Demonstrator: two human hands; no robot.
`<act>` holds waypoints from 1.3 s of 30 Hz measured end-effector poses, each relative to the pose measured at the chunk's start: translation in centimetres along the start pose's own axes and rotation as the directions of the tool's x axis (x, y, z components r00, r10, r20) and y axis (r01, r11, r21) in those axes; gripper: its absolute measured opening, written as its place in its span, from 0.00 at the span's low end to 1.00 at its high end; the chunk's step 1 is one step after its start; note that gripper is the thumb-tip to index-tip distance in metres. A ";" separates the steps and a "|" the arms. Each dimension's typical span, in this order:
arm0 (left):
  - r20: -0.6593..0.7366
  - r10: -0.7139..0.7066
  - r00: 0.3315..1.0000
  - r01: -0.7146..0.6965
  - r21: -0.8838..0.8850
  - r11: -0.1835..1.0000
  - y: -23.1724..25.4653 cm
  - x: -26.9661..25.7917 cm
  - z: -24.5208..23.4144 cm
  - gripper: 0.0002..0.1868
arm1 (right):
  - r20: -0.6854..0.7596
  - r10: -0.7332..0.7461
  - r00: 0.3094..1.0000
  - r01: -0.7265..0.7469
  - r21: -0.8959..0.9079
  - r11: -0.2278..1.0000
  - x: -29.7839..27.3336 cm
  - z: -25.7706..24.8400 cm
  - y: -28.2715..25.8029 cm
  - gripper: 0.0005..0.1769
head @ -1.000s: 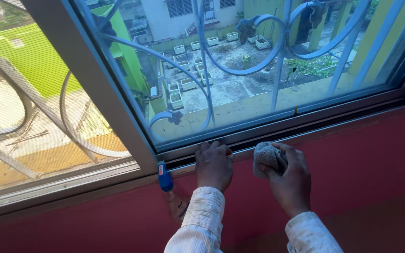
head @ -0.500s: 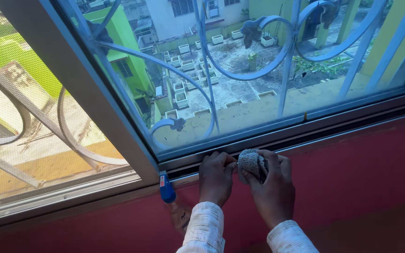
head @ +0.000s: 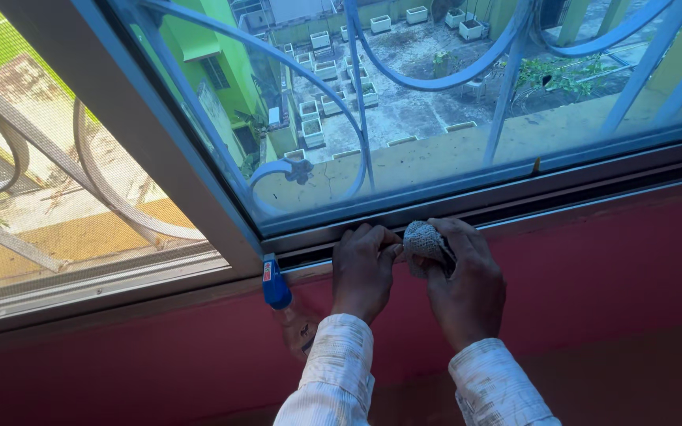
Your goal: The person cleans a window using a spray bottle and a cloth. They spray the window surface and wipe it with the cloth, focusing on the frame and glass areas.
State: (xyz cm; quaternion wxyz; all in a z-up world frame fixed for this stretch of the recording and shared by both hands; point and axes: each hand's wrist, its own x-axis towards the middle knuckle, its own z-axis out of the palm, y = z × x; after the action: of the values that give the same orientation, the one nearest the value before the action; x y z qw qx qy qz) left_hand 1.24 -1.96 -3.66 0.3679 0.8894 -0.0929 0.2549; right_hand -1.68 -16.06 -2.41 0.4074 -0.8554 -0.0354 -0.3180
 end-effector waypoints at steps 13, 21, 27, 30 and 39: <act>0.201 0.125 0.971 -0.158 0.154 0.975 0.1 1.0 -1.4 0.08 | 0.081 0.050 0.995 -0.053 0.038 0.998 0.2 -0.2 0.6 0.31; 0.392 0.515 0.762 -0.636 0.304 0.709 -0.2 4.3 -1.6 0.20 | 0.133 0.054 0.990 -0.072 0.138 0.988 0.6 -0.3 2.0 0.35; 0.365 0.587 0.723 -0.691 0.423 0.587 -1.2 4.7 -0.3 0.19 | 0.131 0.026 0.991 -0.049 0.170 0.984 0.3 0.0 2.6 0.35; 0.336 0.624 0.706 -0.703 0.437 0.561 -1.8 4.7 -0.1 0.20 | 0.127 -0.023 0.992 -0.002 0.189 0.982 0.3 0.0 2.8 0.35; 0.266 0.639 0.722 -0.689 0.365 0.627 -2.7 4.4 0.5 0.20 | 0.007 -0.103 0.995 0.102 0.130 0.986 -1.2 1.6 3.0 0.38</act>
State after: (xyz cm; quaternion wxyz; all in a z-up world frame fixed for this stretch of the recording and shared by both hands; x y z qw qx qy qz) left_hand 6.11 -0.28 -3.35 0.0315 0.8634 -0.3744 0.3366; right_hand -0.90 -16.64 -5.86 0.4447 -0.8265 -0.1027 -0.3296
